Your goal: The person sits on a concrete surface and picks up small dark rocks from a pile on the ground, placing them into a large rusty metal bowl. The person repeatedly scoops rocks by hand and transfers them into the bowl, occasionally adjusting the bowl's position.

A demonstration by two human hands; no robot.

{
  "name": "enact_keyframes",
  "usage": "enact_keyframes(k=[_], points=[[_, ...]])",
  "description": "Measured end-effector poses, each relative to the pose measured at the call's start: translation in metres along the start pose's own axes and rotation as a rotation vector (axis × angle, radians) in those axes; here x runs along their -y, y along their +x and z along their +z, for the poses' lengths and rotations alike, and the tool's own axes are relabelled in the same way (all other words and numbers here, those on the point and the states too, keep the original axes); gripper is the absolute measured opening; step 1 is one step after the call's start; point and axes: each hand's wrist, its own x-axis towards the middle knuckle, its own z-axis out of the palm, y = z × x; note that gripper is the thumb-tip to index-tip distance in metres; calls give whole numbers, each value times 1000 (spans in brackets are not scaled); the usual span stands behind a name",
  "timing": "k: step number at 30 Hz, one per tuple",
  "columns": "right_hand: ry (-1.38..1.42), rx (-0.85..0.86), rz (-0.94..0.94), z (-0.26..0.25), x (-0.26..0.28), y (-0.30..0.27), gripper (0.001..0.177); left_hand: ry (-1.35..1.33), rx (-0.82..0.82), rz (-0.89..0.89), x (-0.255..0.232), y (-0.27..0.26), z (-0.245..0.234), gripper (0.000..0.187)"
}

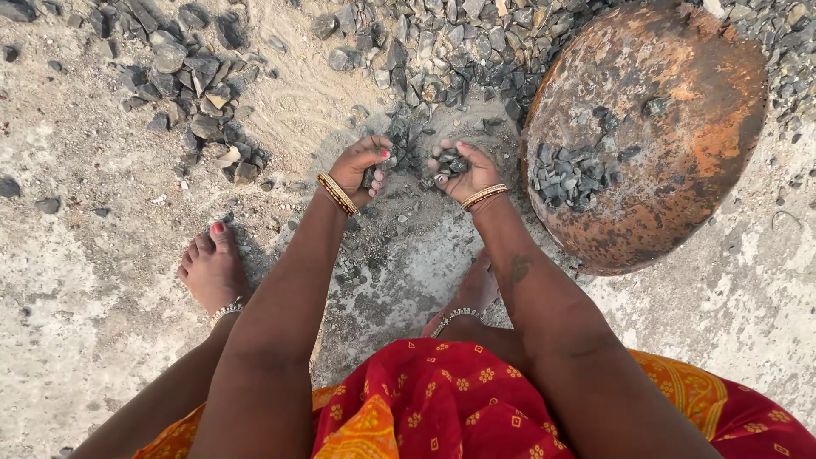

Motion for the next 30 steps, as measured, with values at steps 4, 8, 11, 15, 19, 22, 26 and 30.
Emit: enact_keyframes(k=[4, 8, 11, 15, 19, 22, 26, 30], points=[[-133, -45, 58, 5, -12, 5, 32, -5, -1, -89, 5, 12, 22, 17], [-351, -173, 9, 30, -5, -13, 27, 127, -146, -131, 34, 48, 38, 16], [-539, -319, -48, 55, 29, -44, 18, 132, -184, -165, 58, 69, 64, 17], [-793, -334, -249, 34, 104, -98, 13, 29, -26, -73, 103, 95, 147, 26], [-1105, -478, -342, 24, 156, -167, 15, 121, 149, -36, 126, 86, 252, 57], [-1148, -607, -386, 11, 168, -188, 18, 396, 141, 130, 135, 100, 268, 70], [-1146, -713, -534, 10, 153, -173, 21, 754, -7, 233, 88, 83, 208, 77], [-1114, -607, -545, 49, 102, -126, 22, 949, -352, 242, 19, 34, 115, 64]])
